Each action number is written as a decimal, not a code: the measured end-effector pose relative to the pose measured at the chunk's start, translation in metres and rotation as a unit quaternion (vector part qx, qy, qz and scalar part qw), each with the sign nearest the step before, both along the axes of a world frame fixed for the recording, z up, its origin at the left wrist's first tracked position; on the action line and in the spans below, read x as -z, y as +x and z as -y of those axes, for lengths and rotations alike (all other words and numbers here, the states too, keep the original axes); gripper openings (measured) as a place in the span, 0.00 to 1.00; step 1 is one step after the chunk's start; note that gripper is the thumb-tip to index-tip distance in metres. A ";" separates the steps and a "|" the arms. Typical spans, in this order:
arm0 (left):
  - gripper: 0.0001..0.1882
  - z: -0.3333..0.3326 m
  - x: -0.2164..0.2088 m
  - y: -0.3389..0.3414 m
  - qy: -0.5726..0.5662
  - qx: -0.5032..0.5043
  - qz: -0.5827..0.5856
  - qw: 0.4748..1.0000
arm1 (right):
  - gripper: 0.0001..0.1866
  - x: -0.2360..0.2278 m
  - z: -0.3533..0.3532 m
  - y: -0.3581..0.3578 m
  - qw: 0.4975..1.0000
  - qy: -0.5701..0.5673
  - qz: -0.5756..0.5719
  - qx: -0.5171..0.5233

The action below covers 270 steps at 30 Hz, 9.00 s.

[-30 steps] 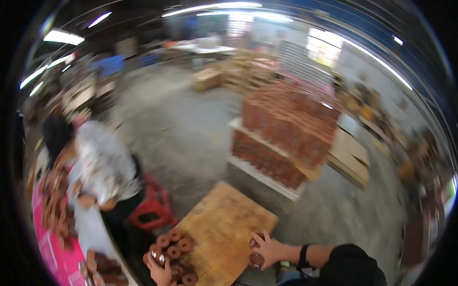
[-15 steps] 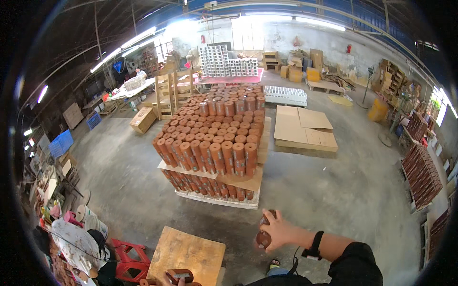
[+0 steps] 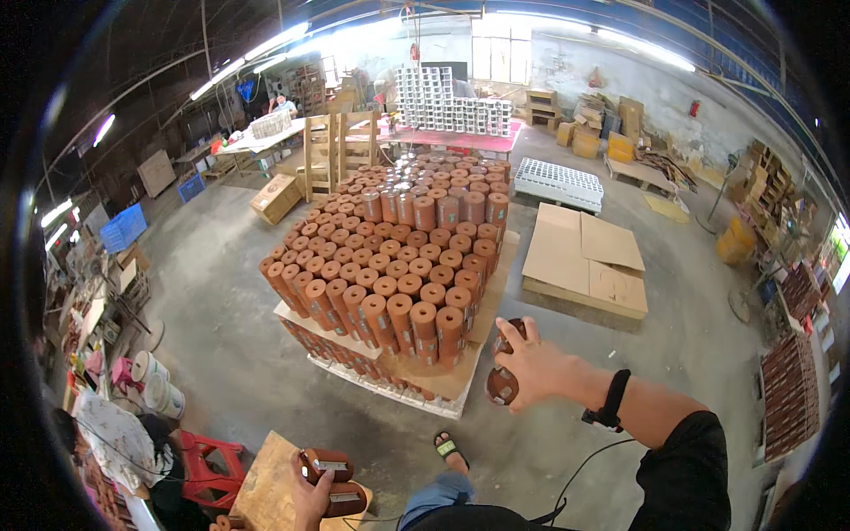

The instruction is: Manually moving and sorting small cylindrical wooden components from a pallet to a workbench and back.

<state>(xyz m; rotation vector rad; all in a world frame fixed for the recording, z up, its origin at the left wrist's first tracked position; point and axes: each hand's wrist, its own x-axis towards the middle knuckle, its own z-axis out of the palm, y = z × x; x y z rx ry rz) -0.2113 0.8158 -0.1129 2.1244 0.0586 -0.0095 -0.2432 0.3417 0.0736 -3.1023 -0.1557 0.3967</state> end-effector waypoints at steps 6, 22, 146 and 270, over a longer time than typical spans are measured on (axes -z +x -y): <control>0.42 0.087 -0.011 0.074 -0.068 -0.009 -0.044 0.997 | 0.43 -0.031 0.060 0.094 0.998 -0.044 -0.015 -0.051; 0.40 0.219 -0.051 0.061 -0.095 -0.323 -0.053 0.940 | 0.44 -0.031 0.124 0.464 0.893 -0.164 -0.023 -0.419; 0.30 0.056 0.009 -0.356 -0.030 -0.598 -0.328 0.730 | 0.25 0.217 -0.425 0.032 0.691 0.173 -0.384 -0.587; 0.20 -0.063 0.209 -0.059 -0.024 -0.077 -0.232 0.969 | 0.48 0.017 0.154 0.208 0.891 0.087 -0.008 0.445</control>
